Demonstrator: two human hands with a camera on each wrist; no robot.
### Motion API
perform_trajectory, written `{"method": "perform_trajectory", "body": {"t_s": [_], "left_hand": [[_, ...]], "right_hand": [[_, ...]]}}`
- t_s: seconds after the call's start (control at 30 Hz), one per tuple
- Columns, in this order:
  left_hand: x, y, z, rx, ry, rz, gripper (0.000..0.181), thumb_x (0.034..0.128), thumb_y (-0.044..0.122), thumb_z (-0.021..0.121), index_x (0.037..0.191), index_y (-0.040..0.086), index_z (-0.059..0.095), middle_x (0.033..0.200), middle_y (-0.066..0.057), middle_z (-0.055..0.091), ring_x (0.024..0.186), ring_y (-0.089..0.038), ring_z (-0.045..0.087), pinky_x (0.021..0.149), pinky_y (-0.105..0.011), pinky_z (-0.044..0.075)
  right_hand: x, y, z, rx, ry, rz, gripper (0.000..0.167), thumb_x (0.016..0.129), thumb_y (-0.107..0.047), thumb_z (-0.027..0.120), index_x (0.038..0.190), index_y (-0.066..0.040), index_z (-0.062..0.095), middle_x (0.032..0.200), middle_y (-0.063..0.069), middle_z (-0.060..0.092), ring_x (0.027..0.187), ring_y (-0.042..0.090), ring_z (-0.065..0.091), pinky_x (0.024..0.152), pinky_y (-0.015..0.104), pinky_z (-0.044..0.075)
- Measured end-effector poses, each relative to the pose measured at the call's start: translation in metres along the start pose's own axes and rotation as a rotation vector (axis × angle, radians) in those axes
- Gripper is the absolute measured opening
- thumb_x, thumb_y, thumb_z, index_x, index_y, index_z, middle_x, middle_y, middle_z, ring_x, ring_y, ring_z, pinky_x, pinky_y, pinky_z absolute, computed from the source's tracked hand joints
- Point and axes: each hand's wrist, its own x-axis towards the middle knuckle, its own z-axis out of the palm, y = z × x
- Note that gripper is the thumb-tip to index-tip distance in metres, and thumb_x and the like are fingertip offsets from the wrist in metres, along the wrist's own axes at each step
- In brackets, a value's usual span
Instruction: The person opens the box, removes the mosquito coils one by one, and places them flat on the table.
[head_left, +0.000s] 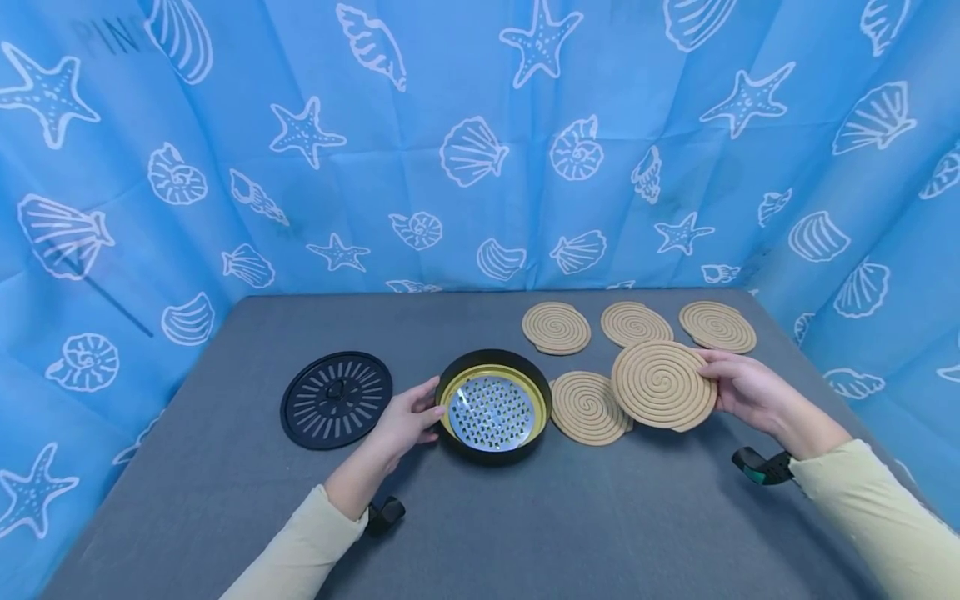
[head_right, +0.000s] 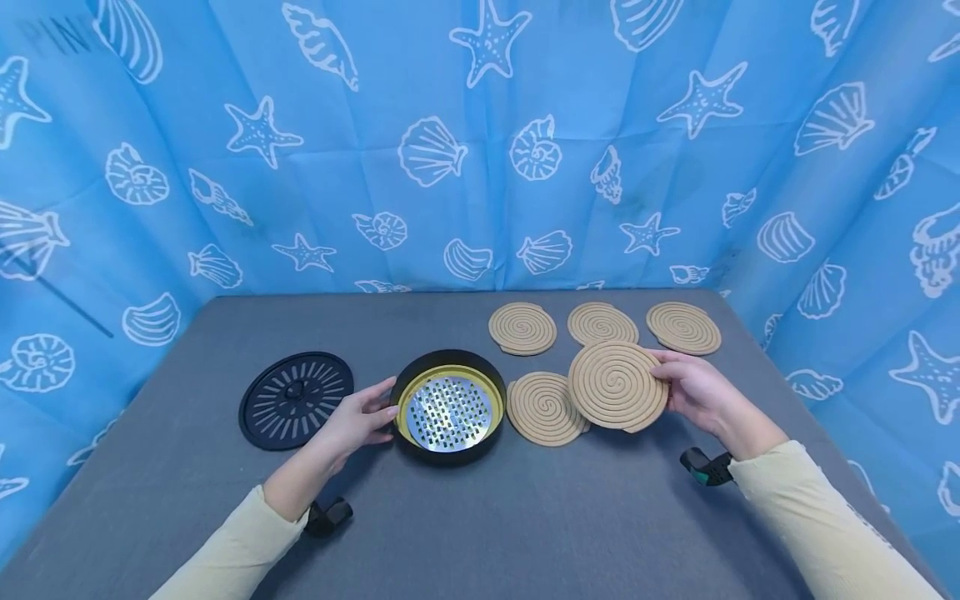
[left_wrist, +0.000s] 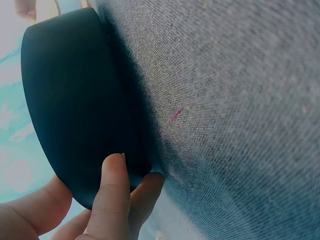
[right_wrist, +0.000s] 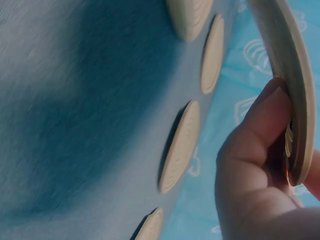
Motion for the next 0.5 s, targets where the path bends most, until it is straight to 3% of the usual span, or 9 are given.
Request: {"method": "perform_trajectory", "body": {"t_s": [0.2, 0.5], "left_hand": [[0.001, 0.000, 0.001, -0.006, -0.009, 0.001, 0.053, 0.0999, 0.003, 0.051, 0.151, 0.006, 0.034, 0.145, -0.028, 0.041, 0.124, -0.036, 0.052, 0.084, -0.039, 0.057], [-0.001, 0.002, 0.003, -0.003, -0.001, 0.003, 0.053, 0.0999, 0.003, 0.050, 0.150, 0.005, 0.034, 0.144, -0.029, 0.041, 0.123, -0.036, 0.053, 0.083, -0.039, 0.057]], "right_hand": [[0.001, 0.006, -0.015, -0.033, 0.032, 0.018, 0.060, 0.105, -0.004, 0.022, 0.147, 0.002, -0.019, 0.098, -0.014, 0.066, 0.090, 0.006, 0.065, 0.074, 0.031, 0.057], [0.005, 0.012, -0.027, -0.200, 0.107, 0.100, 0.057, 0.104, -0.004, 0.022, 0.147, 0.009, -0.013, 0.092, -0.012, 0.066, 0.084, 0.006, 0.067, 0.072, 0.030, 0.058]]}}
